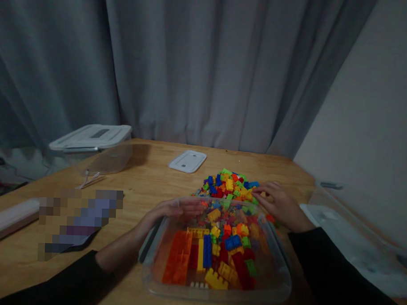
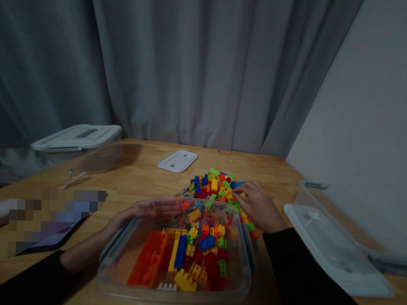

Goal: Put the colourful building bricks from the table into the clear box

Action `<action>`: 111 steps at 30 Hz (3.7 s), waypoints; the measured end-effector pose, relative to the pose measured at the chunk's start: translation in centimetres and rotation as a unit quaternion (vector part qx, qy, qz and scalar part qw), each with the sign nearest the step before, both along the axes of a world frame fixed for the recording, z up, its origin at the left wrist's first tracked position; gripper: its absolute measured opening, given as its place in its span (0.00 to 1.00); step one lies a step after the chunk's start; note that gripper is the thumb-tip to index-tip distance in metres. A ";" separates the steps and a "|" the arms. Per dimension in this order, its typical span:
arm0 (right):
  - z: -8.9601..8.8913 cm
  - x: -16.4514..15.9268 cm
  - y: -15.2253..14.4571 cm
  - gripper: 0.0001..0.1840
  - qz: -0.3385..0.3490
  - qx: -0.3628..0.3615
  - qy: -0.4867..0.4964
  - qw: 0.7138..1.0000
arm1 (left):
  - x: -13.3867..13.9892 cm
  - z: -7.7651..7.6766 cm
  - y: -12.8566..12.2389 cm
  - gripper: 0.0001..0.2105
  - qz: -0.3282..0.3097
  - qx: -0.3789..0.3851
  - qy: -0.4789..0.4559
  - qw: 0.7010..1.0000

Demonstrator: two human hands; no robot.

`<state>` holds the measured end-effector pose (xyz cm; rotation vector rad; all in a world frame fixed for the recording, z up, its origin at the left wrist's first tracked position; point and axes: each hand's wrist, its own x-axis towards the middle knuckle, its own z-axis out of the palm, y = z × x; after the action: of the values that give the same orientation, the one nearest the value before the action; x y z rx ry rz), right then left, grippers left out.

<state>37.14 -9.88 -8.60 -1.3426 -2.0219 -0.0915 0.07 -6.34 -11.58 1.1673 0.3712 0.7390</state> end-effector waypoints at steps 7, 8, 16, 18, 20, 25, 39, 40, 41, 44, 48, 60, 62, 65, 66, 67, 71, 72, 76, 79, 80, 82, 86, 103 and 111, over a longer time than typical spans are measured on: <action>6.4 -3.5 0.0 0.07 0.030 0.064 -0.011 0.997 | -0.1 1.2 -1.7 0.20 0.000 -0.018 0.001 1.000; 6.9 -4.3 -0.1 0.07 0.039 0.070 -0.011 0.997 | 0.0 1.1 -1.6 0.20 -0.001 -0.017 0.000 1.000; 6.1 -9.8 -1.5 0.08 0.162 0.021 -0.072 0.984 | 0.0 0.8 -1.2 0.21 -0.007 0.004 0.000 1.000; 5.4 -10.8 -2.1 0.08 0.183 -0.016 -0.104 0.977 | 0.0 0.5 -0.7 0.21 -0.011 0.023 0.001 1.000; 4.9 -11.7 -2.7 0.09 0.206 -0.048 -0.130 0.969 | 0.0 0.2 -0.2 0.22 -0.019 0.051 0.010 0.998; 4.0 -12.8 -3.5 0.07 0.252 -0.139 -0.147 0.946 | -0.2 -0.5 0.5 0.22 -0.014 0.084 0.020 0.996; 2.7 -12.4 -3.2 0.09 0.282 -0.265 -0.161 0.908 | 0.0 0.2 -0.7 0.24 -0.022 0.022 0.008 0.999; 2.7 -12.4 -3.2 0.09 0.286 -0.263 -0.156 0.908 | -0.1 0.2 -0.8 0.24 -0.018 0.018 0.007 1.000; 2.8 -12.4 -3.2 0.10 0.289 -0.263 -0.151 0.908 | -0.1 0.2 -0.8 0.24 -0.014 0.014 0.007 1.000; 2.8 -12.4 -3.3 0.10 0.287 -0.288 -0.136 0.903 | -0.1 0.3 -1.0 0.23 -0.003 0.008 0.009 1.000; 2.6 -12.4 -3.3 0.10 0.283 -0.346 -0.103 0.889 | 0.0 0.3 -0.9 0.24 -0.006 0.011 0.013 1.000; 7.3 -10.7 -3.7 0.10 0.228 -0.231 0.064 0.944 | 0.0 0.2 -0.5 0.21 -0.006 0.040 0.020 0.999; 8.2 -8.9 -3.1 0.10 0.172 -0.174 0.073 0.967 | 0.0 0.4 -0.8 0.21 -0.006 0.021 0.009 1.000; 8.6 -5.4 -1.5 0.13 0.090 -0.120 0.078 0.986 | 0.0 0.6 -1.2 0.21 0.000 -0.003 -0.001 1.000; 8.3 -4.1 -0.8 0.14 0.071 -0.122 0.078 0.987 | 0.0 0.6 -1.3 0.21 -0.001 -0.011 -0.001 1.000; 7.9 -2.9 0.0 0.15 0.052 -0.134 0.078 0.987 | 0.0 0.7 -1.4 0.21 -0.004 -0.019 0.000 1.000; 5.3 1.5 3.2 0.13 -0.025 -0.149 0.010 0.988 | 0.1 0.7 -1.4 0.21 -0.005 -0.026 -0.001 1.000; 4.6 2.3 3.8 0.12 -0.043 -0.160 -0.013 0.986 | 0.1 0.6 -1.4 0.21 -0.002 -0.025 0.000 1.000; 2.9 3.8 5.1 0.10 -0.086 -0.215 -0.058 0.971 | 0.1 0.6 -1.2 0.21 -0.006 -0.021 0.000 1.000; 2.4 3.5 5.4 0.10 -0.088 -0.237 -0.067 0.965 | 0.1 0.7 -1.3 0.20 -0.010 -0.012 -0.001 1.000; 2.2 3.3 5.4 0.11 -0.088 -0.242 -0.070 0.964 | 0.1 0.8 -1.4 0.20 -0.010 -0.011 0.000 1.000; 1.9 3.0 5.6 0.11 -0.090 -0.252 -0.074 0.961 | 0.1 0.8 -1.5 0.20 -0.008 -0.014 0.001 1.000; 1.4 2.9 5.8 0.11 -0.087 -0.268 -0.075 0.957 | 0.2 0.5 -1.4 0.21 0.008 -0.033 0.000 0.999; -0.8 4.0 6.6 0.10 -0.124 -0.284 -0.061 0.949 | 0.4 0.8 -1.2 0.20 0.000 -0.028 0.001 1.000; -2.4 4.7 6.7 0.12 -0.128 -0.322 -0.045 0.937 | -0.3 0.4 -1.0 0.22 0.012 0.006 0.022 1.000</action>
<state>41.82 -3.13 -10.99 -2.0335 -2.0193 0.4380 -0.26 -7.38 -11.22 1.1934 0.4178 0.7387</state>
